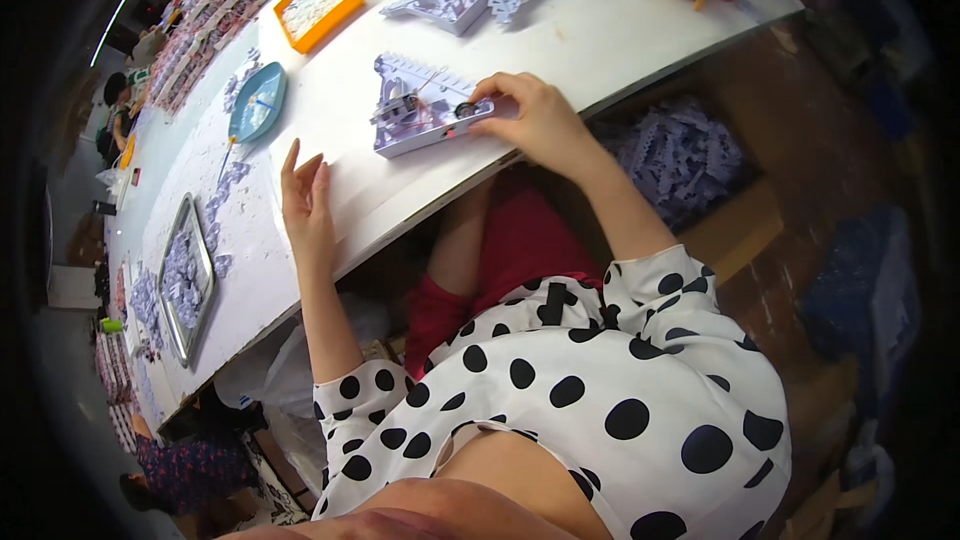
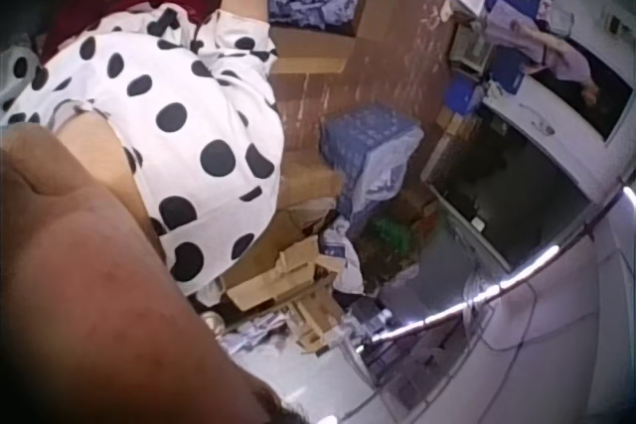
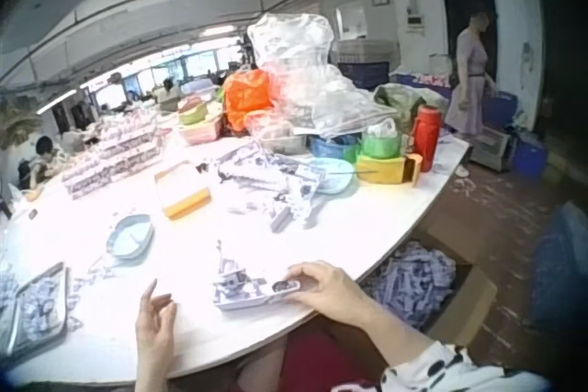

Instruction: The person assembles plastic toy gun sections by hand, adding small components to them and organizing the finished sections.

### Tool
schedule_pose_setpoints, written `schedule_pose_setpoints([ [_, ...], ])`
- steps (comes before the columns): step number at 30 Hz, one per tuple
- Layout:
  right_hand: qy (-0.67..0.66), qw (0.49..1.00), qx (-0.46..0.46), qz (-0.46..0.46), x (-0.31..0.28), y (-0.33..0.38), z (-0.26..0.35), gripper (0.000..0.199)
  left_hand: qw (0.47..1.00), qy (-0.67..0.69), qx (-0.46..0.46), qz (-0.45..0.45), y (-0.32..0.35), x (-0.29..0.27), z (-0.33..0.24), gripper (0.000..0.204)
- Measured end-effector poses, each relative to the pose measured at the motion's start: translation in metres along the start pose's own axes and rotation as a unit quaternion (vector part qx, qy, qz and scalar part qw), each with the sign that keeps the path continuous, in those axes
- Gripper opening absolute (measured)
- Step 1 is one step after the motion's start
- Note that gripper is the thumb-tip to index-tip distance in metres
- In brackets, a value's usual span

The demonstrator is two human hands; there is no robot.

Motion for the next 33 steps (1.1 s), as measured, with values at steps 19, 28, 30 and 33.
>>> schedule_pose_setpoints([
  [19,0.154,0.988,0.025,0.0,-0.229,-0.053,-0.131,0.044,0.996,-0.087,0.022,0.011,0.004,0.013,-0.028,0.053],
  [28,0.364,0.919,-0.053,-0.142,-0.151,0.007,0.017,0.042,0.996,-0.084,0.034,0.01,0.005,0.009,-0.027,0.053],
  [30,0.383,0.911,-0.043,-0.147,-0.147,0.014,0.006,0.044,0.996,-0.084,0.035,0.013,0.004,0.012,-0.029,0.053],
  [33,0.359,0.922,0.0,-0.147,-0.156,0.012,-0.011,0.041,0.995,-0.093,0.044,0.016,0.003,0.013,-0.029,0.053],
])
Point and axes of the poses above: each hand's wrist, its own y-axis away from the middle knuckle, its own x-axis out of the palm, z = x × y, the point moved 10 cm from there along -y, towards the middle knuckle, and after that the axes turned 7 degrees about z, right-handed, at the moved point
